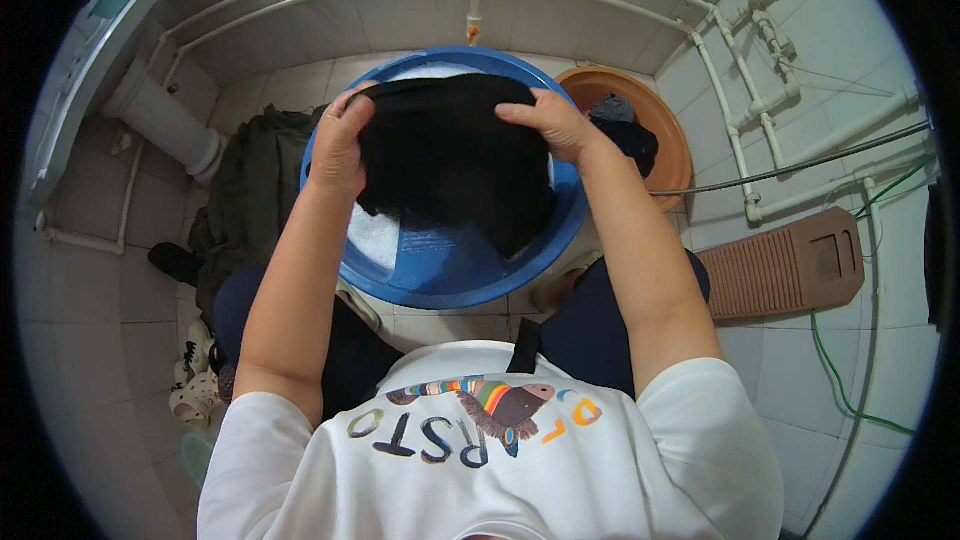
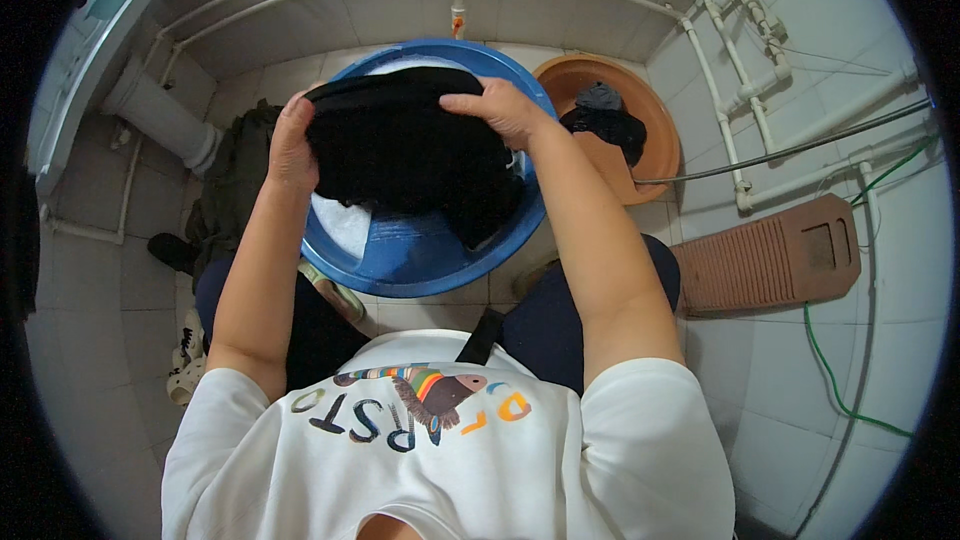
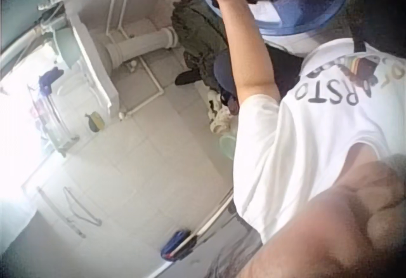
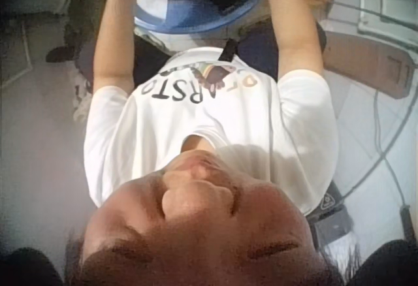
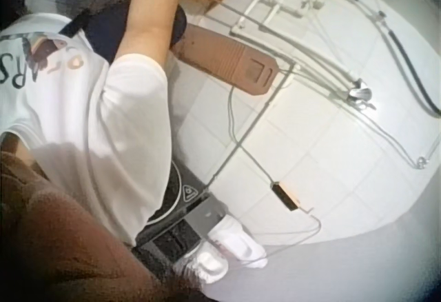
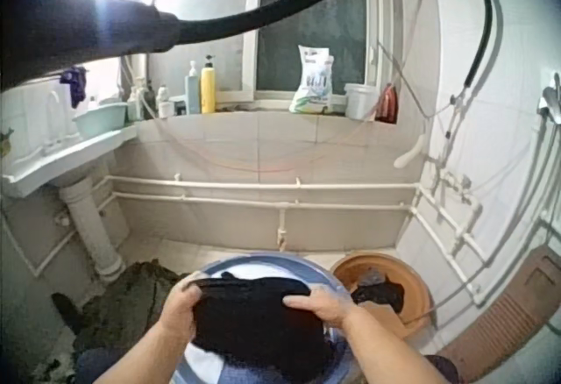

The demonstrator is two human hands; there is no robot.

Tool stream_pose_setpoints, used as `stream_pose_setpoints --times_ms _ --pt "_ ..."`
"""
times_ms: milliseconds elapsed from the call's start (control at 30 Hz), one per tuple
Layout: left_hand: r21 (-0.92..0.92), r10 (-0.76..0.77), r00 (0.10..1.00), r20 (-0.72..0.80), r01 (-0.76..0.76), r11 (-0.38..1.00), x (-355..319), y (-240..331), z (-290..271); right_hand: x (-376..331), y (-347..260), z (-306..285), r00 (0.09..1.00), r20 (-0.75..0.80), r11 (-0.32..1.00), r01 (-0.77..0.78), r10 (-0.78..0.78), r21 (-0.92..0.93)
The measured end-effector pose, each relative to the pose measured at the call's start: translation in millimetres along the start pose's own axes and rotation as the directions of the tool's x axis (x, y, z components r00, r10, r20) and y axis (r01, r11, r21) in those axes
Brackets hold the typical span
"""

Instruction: The person is hand-washing dark-colored clothes in a blue basin filled with soapy water. They repeatedly scrub, squeeze, and agitate the garments by hand, then wring them out and place them into a separate orange basin.

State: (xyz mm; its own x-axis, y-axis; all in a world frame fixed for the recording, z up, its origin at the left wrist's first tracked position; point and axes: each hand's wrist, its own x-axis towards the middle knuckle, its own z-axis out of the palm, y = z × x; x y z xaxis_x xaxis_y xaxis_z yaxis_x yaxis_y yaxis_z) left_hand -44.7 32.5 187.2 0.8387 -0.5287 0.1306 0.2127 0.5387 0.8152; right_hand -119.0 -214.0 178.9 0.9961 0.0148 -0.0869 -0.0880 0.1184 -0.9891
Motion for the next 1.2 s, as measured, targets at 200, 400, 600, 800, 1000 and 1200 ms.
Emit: stream_pose_setpoints --times_ms 200,400,600,800,1000,1200 --pt "-0.425 -0.598 0.741 -0.305 0.456 0.782 1.3 -56.6 -5.2 12.0 22.7 37.0 0.854 -0.271 0.81 0.254 -0.445 -0.529" --pt "-0.396 -0.557 0.724 -0.407 0.41 0.822 0.5 -97.0 -25.5 -43.0 40.2 141.9 0.687 0.31 0.417 0.674 -0.657 -0.61" --pt "-0.407 -0.547 0.747 -0.378 0.397 0.823 -16.7 -94.4 28.5 5.8 60.2 95.6 0.767 -0.391 0.681 0.081 -0.509 -0.728" --pt "-0.217 -0.356 0.873 -0.333 0.297 0.93 -20.2 -118.6 -16.1 -26.3 71.3 139.0 0.61 0.136 0.345 0.602 -0.78 -0.72" --pt "-0.361 -0.525 0.719 -0.455 0.389 0.847 -21.3 -96.8 31.9 8.1 83.6 90.0 0.694 -0.174 0.509 0.311 -0.699 -0.802" --pt "-0.699 -0.304 0.894 0.33 0.448 0.557 -25.0 -145.4 -49.2 -3.9 81.9 119.6 0.654 0.002 0.416 0.484 -0.756 -0.77"
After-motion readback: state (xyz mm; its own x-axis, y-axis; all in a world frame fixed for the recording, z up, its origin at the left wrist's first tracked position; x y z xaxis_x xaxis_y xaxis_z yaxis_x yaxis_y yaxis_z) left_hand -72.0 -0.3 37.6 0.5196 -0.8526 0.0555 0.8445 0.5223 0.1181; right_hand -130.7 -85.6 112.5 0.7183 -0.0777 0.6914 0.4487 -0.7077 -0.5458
